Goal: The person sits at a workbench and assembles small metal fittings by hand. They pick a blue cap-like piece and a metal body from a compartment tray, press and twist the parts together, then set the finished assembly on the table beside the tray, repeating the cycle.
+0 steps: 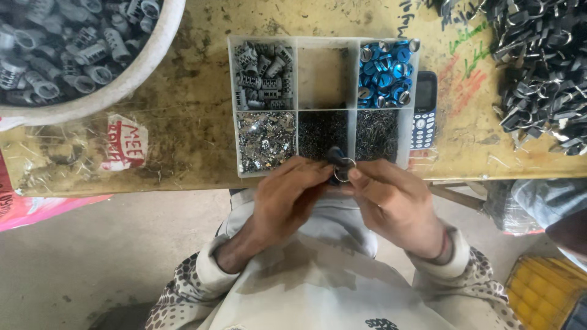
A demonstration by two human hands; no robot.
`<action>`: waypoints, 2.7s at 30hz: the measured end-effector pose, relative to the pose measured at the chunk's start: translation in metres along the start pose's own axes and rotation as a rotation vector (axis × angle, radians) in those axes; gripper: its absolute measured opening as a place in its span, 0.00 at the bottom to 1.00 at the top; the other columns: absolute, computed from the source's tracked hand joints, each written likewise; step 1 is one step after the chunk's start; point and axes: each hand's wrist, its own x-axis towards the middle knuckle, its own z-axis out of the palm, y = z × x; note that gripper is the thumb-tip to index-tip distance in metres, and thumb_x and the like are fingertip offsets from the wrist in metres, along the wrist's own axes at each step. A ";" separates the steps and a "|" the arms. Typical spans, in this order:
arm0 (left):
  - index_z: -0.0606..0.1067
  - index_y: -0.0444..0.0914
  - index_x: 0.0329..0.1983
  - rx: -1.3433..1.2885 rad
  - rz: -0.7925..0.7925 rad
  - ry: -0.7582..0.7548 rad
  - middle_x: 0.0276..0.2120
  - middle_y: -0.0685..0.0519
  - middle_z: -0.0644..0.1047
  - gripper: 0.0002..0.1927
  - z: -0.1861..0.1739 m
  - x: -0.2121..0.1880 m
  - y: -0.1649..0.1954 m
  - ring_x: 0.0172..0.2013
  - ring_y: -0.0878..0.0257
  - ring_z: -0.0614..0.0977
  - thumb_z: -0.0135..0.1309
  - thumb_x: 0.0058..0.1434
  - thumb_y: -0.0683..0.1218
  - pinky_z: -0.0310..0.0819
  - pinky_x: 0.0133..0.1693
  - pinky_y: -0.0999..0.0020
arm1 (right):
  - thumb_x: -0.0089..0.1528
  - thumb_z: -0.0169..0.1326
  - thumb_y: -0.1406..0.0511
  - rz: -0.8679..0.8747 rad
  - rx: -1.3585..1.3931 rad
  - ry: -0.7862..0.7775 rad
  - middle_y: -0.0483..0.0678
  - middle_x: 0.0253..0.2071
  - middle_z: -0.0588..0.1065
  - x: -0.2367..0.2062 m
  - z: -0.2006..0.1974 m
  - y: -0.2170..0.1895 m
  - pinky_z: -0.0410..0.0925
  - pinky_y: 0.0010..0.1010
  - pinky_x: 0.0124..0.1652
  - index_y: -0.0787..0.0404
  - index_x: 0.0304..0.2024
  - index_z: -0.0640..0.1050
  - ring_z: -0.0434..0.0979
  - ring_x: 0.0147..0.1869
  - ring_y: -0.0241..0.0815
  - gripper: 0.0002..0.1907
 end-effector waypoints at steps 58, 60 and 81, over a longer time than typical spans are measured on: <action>0.80 0.33 0.49 -0.616 -0.561 0.138 0.36 0.48 0.84 0.09 -0.026 0.004 0.008 0.35 0.66 0.86 0.60 0.65 0.36 0.86 0.38 0.72 | 0.71 0.50 0.67 0.759 1.080 -0.052 0.45 0.37 0.75 0.004 0.030 0.006 0.61 0.19 0.24 0.66 0.46 0.75 0.69 0.27 0.27 0.08; 0.79 0.32 0.51 -0.664 -0.490 0.110 0.38 0.48 0.84 0.10 -0.014 0.005 0.011 0.37 0.66 0.86 0.59 0.67 0.36 0.85 0.40 0.73 | 0.71 0.49 0.65 0.753 1.228 -0.033 0.46 0.39 0.76 0.000 0.037 0.001 0.62 0.19 0.25 0.66 0.48 0.75 0.68 0.27 0.28 0.10; 0.80 0.34 0.51 -0.230 -0.341 0.166 0.43 0.48 0.84 0.12 -0.004 0.014 0.024 0.40 0.66 0.88 0.61 0.65 0.35 0.86 0.40 0.75 | 0.71 0.52 0.70 0.585 0.809 0.195 0.45 0.48 0.70 0.001 0.041 -0.016 0.69 0.21 0.34 0.66 0.47 0.72 0.73 0.38 0.29 0.04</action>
